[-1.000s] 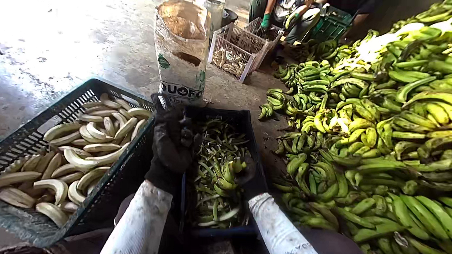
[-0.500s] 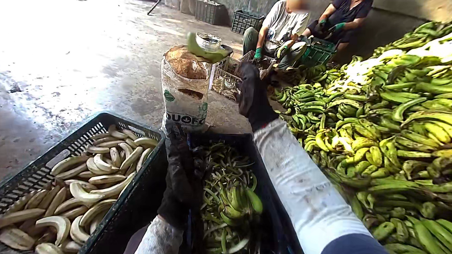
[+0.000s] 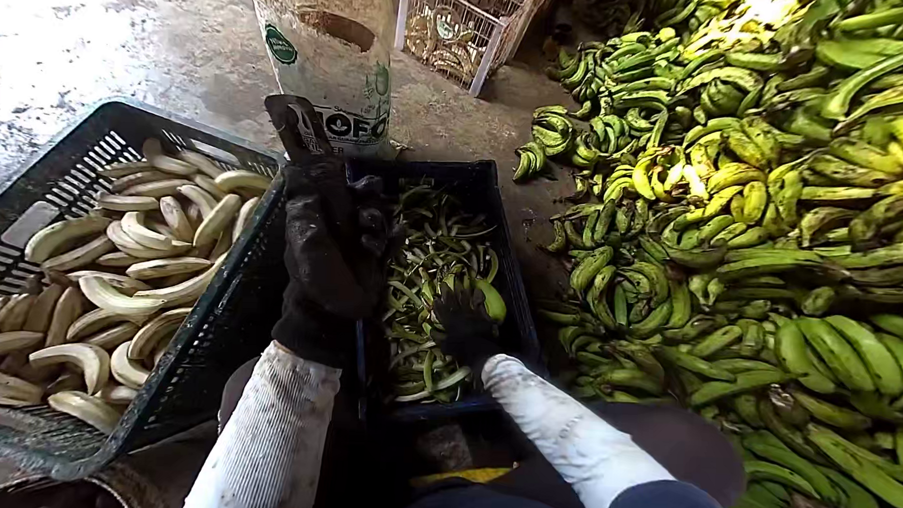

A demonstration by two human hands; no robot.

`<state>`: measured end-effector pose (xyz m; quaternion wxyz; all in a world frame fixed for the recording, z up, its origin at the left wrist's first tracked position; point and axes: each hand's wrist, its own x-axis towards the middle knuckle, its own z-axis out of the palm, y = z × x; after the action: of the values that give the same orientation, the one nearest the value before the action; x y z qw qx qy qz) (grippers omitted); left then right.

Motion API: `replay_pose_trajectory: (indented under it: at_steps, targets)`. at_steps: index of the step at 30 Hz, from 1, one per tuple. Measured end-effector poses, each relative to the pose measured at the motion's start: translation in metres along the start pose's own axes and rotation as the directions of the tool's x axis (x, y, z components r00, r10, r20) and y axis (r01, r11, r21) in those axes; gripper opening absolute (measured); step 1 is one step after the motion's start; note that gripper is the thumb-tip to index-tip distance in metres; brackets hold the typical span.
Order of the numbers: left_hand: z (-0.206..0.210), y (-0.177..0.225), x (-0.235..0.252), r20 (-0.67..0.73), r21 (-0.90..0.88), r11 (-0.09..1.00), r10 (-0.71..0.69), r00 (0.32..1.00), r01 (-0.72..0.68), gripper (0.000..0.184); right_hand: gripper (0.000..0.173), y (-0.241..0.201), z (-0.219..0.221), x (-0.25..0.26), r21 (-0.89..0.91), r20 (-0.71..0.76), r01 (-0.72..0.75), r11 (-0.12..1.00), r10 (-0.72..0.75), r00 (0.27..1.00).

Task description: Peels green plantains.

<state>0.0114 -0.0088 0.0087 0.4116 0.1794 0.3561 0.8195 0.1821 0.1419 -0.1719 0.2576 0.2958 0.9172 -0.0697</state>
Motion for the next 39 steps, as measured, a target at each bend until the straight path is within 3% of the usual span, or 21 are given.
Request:
replay_pose_trajectory:
  at_steps: [5,8,10,13,15,19,22,25,26,28,29,30,32,37,39]
  targets:
    - [0.005,-0.006,0.003,0.009,0.038,0.999,-0.019,1.0,0.019,0.071,0.069,0.007,-0.009,0.003,0.121,-0.038,-0.008,0.993,0.012,0.999]
    - [0.006,-0.006,0.009,0.003,-0.002,1.0,-0.002,1.0,0.002,0.069,0.067,0.025,-0.004,-0.015,0.329,-0.182,0.06,0.942,0.001,0.983]
    - [0.008,-0.004,0.017,-0.014,-0.027,0.999,0.024,1.0,-0.025,0.068,0.068,0.032,0.003,-0.027,0.431,-0.255,0.06,0.901,0.058,0.965]
    - [0.007,-0.003,0.011,0.002,0.017,1.0,-0.017,1.0,0.017,0.07,0.073,0.036,0.008,-0.032,0.571,-0.251,0.012,0.821,0.16,0.955]
    - [0.005,-0.005,0.008,0.035,0.022,1.0,-0.019,0.999,0.018,0.068,0.071,0.037,0.009,-0.026,0.584,-0.269,0.038,0.811,0.149,0.952]
    - [0.007,-0.007,0.006,0.022,0.075,0.997,-0.019,1.0,0.017,0.064,0.061,0.029,0.008,-0.009,0.383,-0.225,0.168,0.908,-0.084,0.971]
    - [0.007,-0.007,0.009,0.007,0.085,0.995,-0.051,0.999,0.05,0.069,0.06,0.027,0.008,-0.001,0.55,-0.217,0.103,0.829,0.023,0.976]
    - [0.005,-0.007,0.011,-0.013,0.108,0.993,-0.054,0.998,0.055,0.07,0.053,0.037,0.011,0.003,0.85,-0.263,0.118,0.513,0.221,0.939]
    - [0.005,-0.007,0.012,-0.019,0.119,0.991,-0.056,0.998,0.058,0.071,0.044,0.041,0.012,0.004,0.93,-0.272,0.174,0.324,0.287,0.919]
    - [0.008,-0.008,0.015,-0.035,0.143,0.988,-0.055,0.998,0.059,0.071,0.014,0.052,0.019,0.012,0.908,-0.22,0.335,-0.251,0.395,0.892]
    - [0.009,-0.009,0.015,-0.037,0.156,0.986,-0.049,0.998,0.054,0.07,0.015,0.059,0.026,0.016,0.813,-0.181,0.36,-0.458,0.389,0.903]
    - [0.01,-0.009,0.015,-0.034,0.16,0.986,-0.041,0.999,0.046,0.069,0.017,0.064,0.029,0.019,0.759,-0.167,0.366,-0.539,0.382,0.909]
    - [0.011,-0.007,0.017,-0.024,0.173,0.984,-0.029,0.999,0.033,0.068,0.013,0.062,0.017,0.017,0.788,-0.156,0.355,-0.502,0.396,0.905]
    - [0.006,0.0,0.014,-0.051,0.088,0.994,-0.054,0.997,0.058,0.075,0.051,0.042,-0.055,0.022,0.943,-0.187,0.268,-0.197,0.35,0.918]
    - [0.001,0.002,0.015,-0.045,0.075,0.997,-0.018,0.999,0.021,0.07,0.053,0.035,-0.091,0.049,0.933,-0.291,0.339,-0.123,0.296,0.91]
